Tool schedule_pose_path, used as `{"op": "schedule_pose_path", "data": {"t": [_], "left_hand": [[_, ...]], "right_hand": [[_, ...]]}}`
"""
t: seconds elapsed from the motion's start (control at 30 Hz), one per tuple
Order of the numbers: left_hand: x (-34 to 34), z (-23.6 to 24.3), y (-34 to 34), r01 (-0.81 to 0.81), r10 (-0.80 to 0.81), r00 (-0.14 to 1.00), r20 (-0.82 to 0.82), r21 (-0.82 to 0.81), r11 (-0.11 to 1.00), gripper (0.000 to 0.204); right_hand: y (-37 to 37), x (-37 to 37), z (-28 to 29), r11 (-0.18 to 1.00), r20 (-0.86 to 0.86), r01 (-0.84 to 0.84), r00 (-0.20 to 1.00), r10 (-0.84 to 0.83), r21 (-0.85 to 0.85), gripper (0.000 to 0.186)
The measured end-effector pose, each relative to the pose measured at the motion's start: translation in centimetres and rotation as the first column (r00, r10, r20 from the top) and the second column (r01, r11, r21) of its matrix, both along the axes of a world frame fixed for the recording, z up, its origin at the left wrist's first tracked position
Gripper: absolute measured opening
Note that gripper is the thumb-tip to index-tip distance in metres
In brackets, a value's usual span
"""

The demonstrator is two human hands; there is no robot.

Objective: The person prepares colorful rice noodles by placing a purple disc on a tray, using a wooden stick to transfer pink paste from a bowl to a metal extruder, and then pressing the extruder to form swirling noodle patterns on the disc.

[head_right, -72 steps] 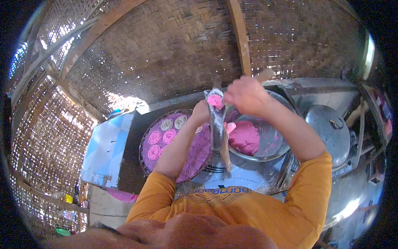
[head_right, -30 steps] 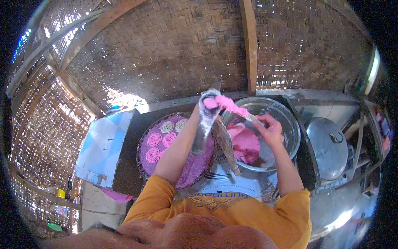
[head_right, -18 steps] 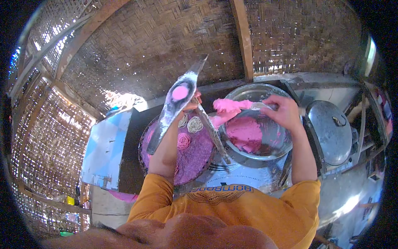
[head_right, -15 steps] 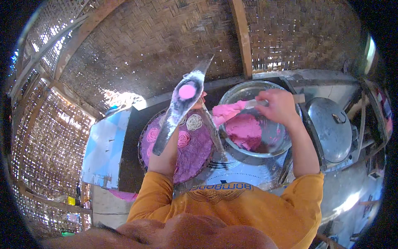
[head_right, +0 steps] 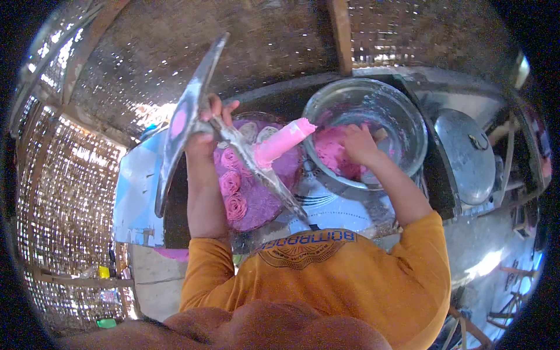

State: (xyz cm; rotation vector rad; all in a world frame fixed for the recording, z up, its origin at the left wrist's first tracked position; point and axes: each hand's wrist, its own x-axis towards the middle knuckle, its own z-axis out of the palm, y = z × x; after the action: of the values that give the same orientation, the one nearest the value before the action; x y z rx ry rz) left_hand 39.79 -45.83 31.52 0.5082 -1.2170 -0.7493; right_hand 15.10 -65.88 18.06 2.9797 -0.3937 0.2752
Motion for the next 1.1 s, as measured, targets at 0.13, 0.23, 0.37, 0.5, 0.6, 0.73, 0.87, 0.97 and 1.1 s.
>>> {"op": "schedule_pose_path", "data": {"t": [0.13,0.23,0.37,0.5,0.6,0.73,0.87,0.97,1.1], "left_hand": [[-0.9,0.4,0.7,0.211,-0.271,0.949,-0.158,-0.317,0.925,0.032],[-2.2,-0.1,1.0,0.306,-0.403,0.901,-0.161,-0.424,0.853,0.029],[-2.6,-0.3,4.0,0.005,-0.03,0.985,-0.172,-0.145,0.989,0.053],[-1.4,-5.1,9.5,-0.597,0.548,0.783,0.293,0.105,0.796,0.062],[-4.6,-4.1,11.0,-0.531,0.335,0.773,0.539,0.26,0.807,0.058],[-5.5,-4.2,11.3,-0.831,0.547,0.424,0.722,0.069,0.552,0.043],[-5.5,-4.1,11.9,-0.882,0.527,0.226,0.819,-0.057,0.467,0.034],[-5.1,-4.5,12.4,-0.871,0.471,0.036,0.881,-0.204,0.447,0.033],[-5.4,-4.1,12.1,-0.831,0.463,-0.018,0.886,-0.271,0.485,0.036]], "right_hand": [[7.7,2.1,3.3,-0.337,0.479,-0.428,0.875,0.078,0.838,0.061],[16.7,2.9,8.5,-0.985,0.357,-0.068,0.934,-0.008,0.158,0.073],[16.5,3.8,8.9,-0.991,0.583,0.041,0.805,0.109,0.128,0.081],[14.4,1.6,10.2,-0.855,0.447,-0.364,0.876,-0.179,0.37,0.072],[11.6,1.3,8.9,-0.682,0.539,-0.44,0.839,-0.079,0.585,0.071],[16.1,2.4,11.5,0.127,0.784,-0.777,0.59,-0.191,0.616,0.089],[15.6,2.1,9.8,0.555,0.782,-0.713,0.601,0.167,0.429,0.096],[16.2,1.8,11.6,0.683,0.699,-0.67,0.636,0.328,0.29,0.091],[16.9,2.2,13.6,0.737,0.638,-0.665,0.621,0.455,0.122,0.083]]}}
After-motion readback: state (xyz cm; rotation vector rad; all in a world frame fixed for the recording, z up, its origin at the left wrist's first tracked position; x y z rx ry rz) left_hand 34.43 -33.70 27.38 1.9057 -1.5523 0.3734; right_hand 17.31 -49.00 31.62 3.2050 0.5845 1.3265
